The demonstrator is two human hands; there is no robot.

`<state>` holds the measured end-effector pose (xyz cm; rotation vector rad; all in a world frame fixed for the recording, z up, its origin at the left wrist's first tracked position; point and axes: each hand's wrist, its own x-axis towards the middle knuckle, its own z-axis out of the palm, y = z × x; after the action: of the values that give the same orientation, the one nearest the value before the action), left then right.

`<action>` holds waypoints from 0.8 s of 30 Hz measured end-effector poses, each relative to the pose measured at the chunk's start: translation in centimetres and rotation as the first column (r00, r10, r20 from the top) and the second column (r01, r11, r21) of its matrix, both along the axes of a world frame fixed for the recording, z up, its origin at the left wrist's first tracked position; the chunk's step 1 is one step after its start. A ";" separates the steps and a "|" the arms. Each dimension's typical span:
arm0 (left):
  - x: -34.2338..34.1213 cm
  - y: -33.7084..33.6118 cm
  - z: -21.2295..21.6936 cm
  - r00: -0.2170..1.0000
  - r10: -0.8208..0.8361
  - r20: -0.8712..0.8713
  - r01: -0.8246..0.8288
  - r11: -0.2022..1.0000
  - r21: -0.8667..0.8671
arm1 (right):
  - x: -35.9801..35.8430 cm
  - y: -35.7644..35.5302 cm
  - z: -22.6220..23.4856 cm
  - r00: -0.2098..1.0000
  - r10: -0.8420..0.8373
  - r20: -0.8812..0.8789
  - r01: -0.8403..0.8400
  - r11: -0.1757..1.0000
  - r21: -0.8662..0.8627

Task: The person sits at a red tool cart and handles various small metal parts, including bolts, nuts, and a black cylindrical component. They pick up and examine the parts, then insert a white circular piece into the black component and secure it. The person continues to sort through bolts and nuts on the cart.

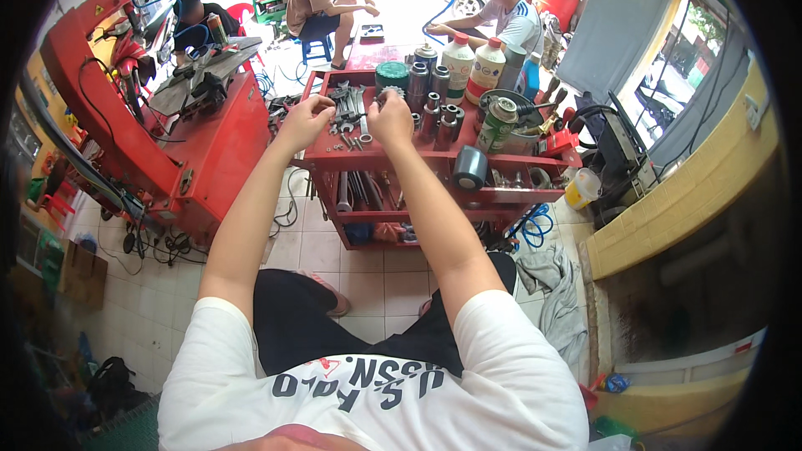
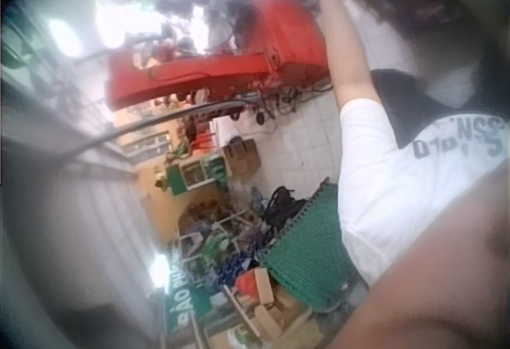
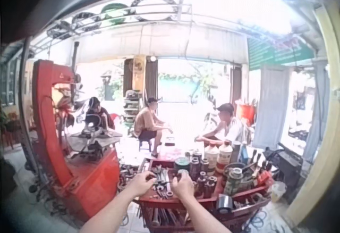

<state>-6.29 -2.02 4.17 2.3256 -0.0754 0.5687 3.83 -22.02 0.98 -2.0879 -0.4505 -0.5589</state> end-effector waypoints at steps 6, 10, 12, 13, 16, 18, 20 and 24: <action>2.8 1.0 -5.3 0.933 0.319 0.169 -0.361 0.825 0.435 | 2.1 0.4 -3.0 0.975 -0.220 -0.016 0.218 0.947 0.236; 3.2 1.7 -6.3 0.937 0.292 0.192 -0.348 0.822 0.450 | 1.8 1.7 -3.2 0.959 -0.229 0.165 0.228 0.973 0.025; 3.1 1.6 -6.2 0.938 0.291 0.188 -0.345 0.823 0.451 | 2.2 2.1 -2.6 0.956 -0.244 0.163 0.250 0.968 -0.017; 3.2 1.5 -6.1 0.939 0.288 0.186 -0.342 0.826 0.449 | 2.4 2.2 -2.2 0.956 -0.267 0.125 0.273 0.961 -0.038; 3.0 1.1 -5.7 0.942 0.271 0.198 -0.333 0.833 0.442 | 3.3 1.8 -2.8 0.956 -0.282 0.073 0.287 0.956 -0.057; 3.1 1.0 -5.5 0.948 0.267 0.176 -0.318 0.848 0.425 | 3.8 1.7 -3.4 0.961 -0.266 0.077 0.270 0.962 -0.046; 3.1 1.1 -5.6 0.946 0.271 0.175 -0.321 0.847 0.424 | 3.7 1.7 -3.5 0.967 -0.241 0.084 0.244 0.969 -0.030; 3.0 1.2 -5.5 0.952 0.244 0.185 -0.300 0.861 0.411 | 3.1 1.7 -2.7 0.961 -0.095 0.260 0.096 0.995 0.008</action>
<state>-3.29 -0.85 -1.36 2.7576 0.0794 0.9221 6.90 -20.36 -1.73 -2.0570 -0.5022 -0.8961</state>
